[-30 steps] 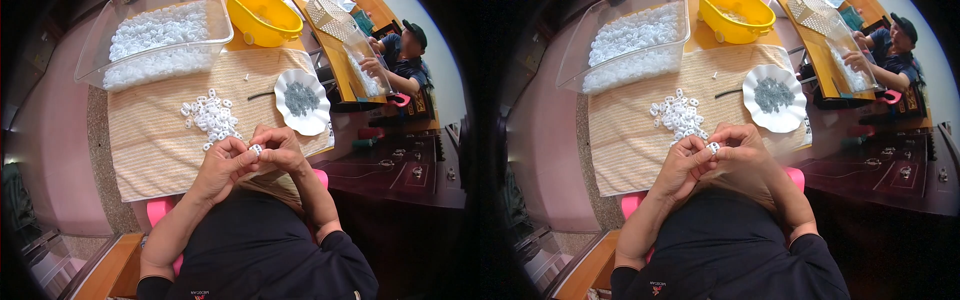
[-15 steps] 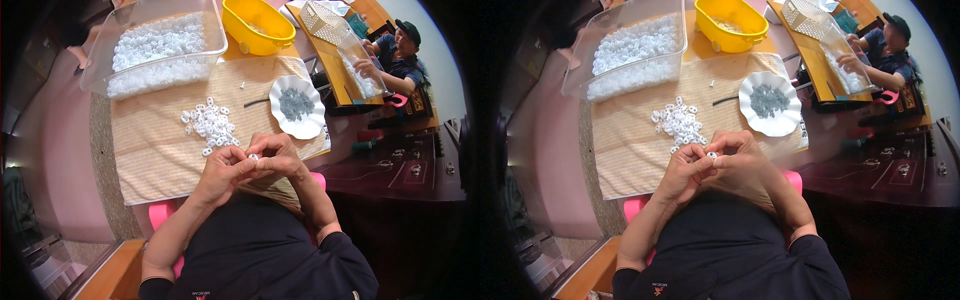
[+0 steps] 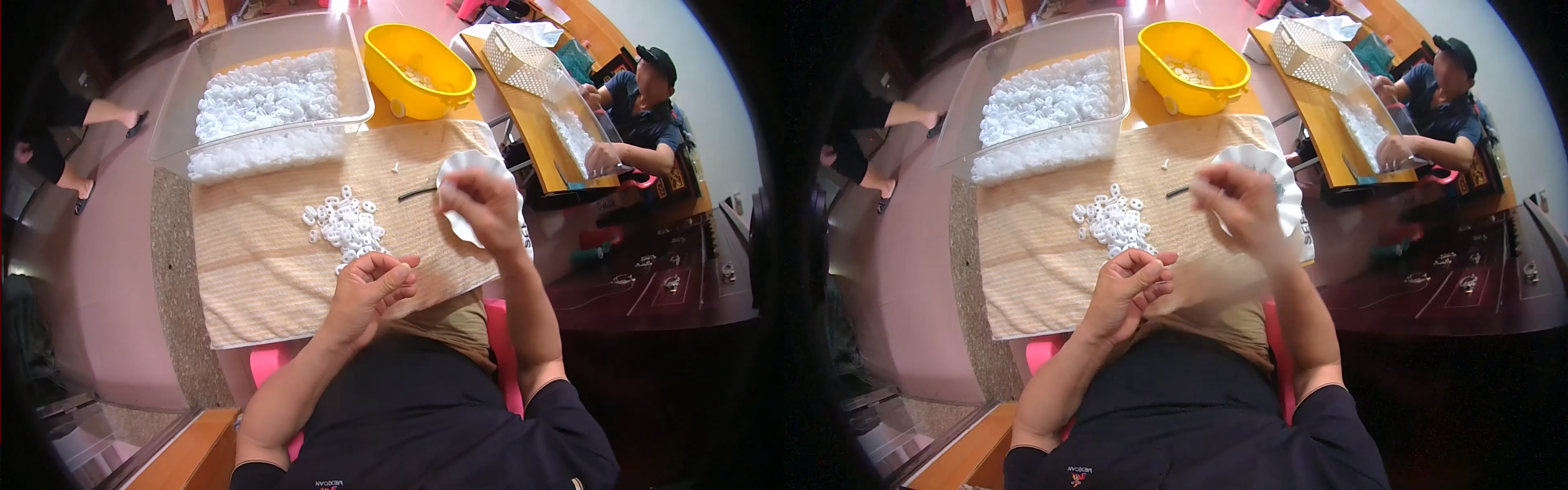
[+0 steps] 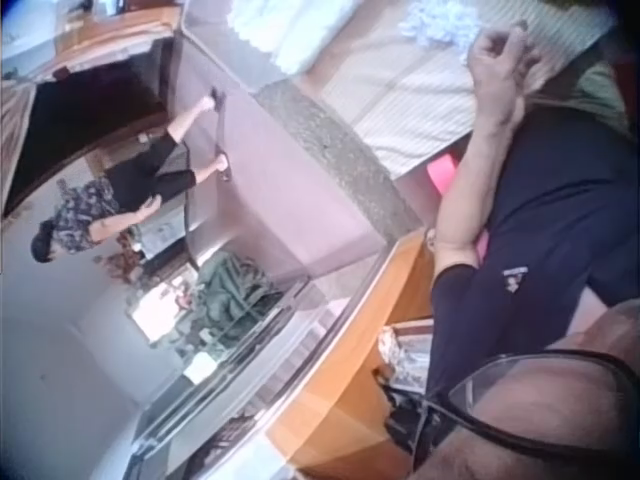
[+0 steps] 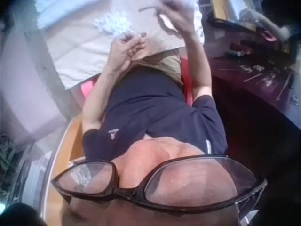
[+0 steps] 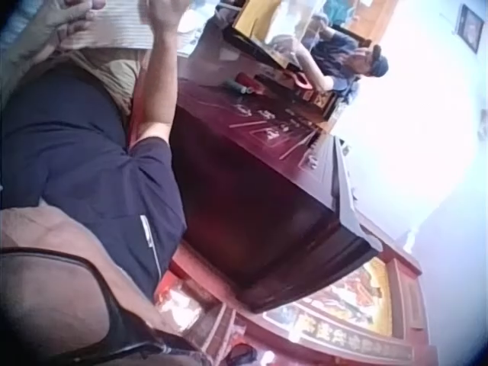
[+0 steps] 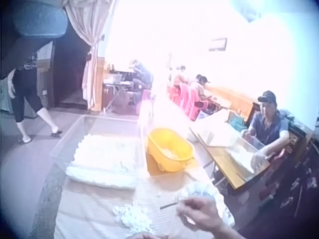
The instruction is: Assembling small plastic components by inserting metal pins manually.
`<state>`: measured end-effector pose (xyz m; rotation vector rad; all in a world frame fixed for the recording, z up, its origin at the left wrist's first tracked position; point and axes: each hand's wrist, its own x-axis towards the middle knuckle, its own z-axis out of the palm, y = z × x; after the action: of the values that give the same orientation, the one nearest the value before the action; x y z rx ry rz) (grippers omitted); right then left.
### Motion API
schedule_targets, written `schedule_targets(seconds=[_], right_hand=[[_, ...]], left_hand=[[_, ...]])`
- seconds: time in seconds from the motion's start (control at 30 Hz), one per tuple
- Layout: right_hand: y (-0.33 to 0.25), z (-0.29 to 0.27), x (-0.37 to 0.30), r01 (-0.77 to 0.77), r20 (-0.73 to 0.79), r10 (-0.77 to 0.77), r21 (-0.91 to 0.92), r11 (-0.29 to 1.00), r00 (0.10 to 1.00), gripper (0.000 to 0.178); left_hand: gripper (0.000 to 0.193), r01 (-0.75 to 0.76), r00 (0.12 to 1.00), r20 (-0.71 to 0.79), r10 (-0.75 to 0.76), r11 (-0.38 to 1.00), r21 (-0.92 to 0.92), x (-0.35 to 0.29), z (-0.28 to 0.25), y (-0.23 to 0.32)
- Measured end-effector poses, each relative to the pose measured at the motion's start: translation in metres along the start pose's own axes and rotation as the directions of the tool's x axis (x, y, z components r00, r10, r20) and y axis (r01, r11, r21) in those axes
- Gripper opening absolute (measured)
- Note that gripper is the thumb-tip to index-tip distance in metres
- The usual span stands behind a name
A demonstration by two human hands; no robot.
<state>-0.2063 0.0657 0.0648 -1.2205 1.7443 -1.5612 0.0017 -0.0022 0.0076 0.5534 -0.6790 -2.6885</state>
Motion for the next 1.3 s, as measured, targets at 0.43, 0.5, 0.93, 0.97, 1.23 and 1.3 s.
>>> schedule_targets(seconds=[0.43,0.5,0.93,0.97,1.23,1.3], right_hand=[[-0.002,-0.032,0.133,0.193,-0.242,-0.281,-0.331,0.924,0.929,0.035],[-0.002,-0.016,0.109,0.134,-0.065,-0.157,-0.272,0.953,0.985,0.027],[0.025,0.024,0.029,0.115,0.248,0.042,-0.585,0.803,0.968,0.021],[0.025,0.023,0.030,0.097,0.206,0.043,-0.623,0.776,0.978,0.021],[0.028,0.035,0.032,0.186,0.233,-0.055,-0.588,0.787,0.971,0.019],[0.033,0.040,0.034,0.272,0.346,-0.063,-0.600,0.752,0.936,0.021]], left_hand=[[0.009,0.007,1.000,-0.013,-0.007,0.998,0.054,-0.001,0.001,-0.001],[0.009,-0.014,1.000,-0.018,0.015,0.999,0.052,-0.002,-0.001,-0.001],[0.008,-0.075,0.997,-0.012,0.078,0.984,0.159,-0.004,0.004,-0.010],[0.008,-0.076,0.997,-0.013,0.079,0.984,0.161,-0.004,0.005,-0.010],[0.010,-0.138,0.990,0.036,0.133,0.967,0.215,-0.005,0.006,-0.013],[0.011,-0.129,0.992,0.037,0.124,0.968,0.215,-0.005,0.005,-0.013]])
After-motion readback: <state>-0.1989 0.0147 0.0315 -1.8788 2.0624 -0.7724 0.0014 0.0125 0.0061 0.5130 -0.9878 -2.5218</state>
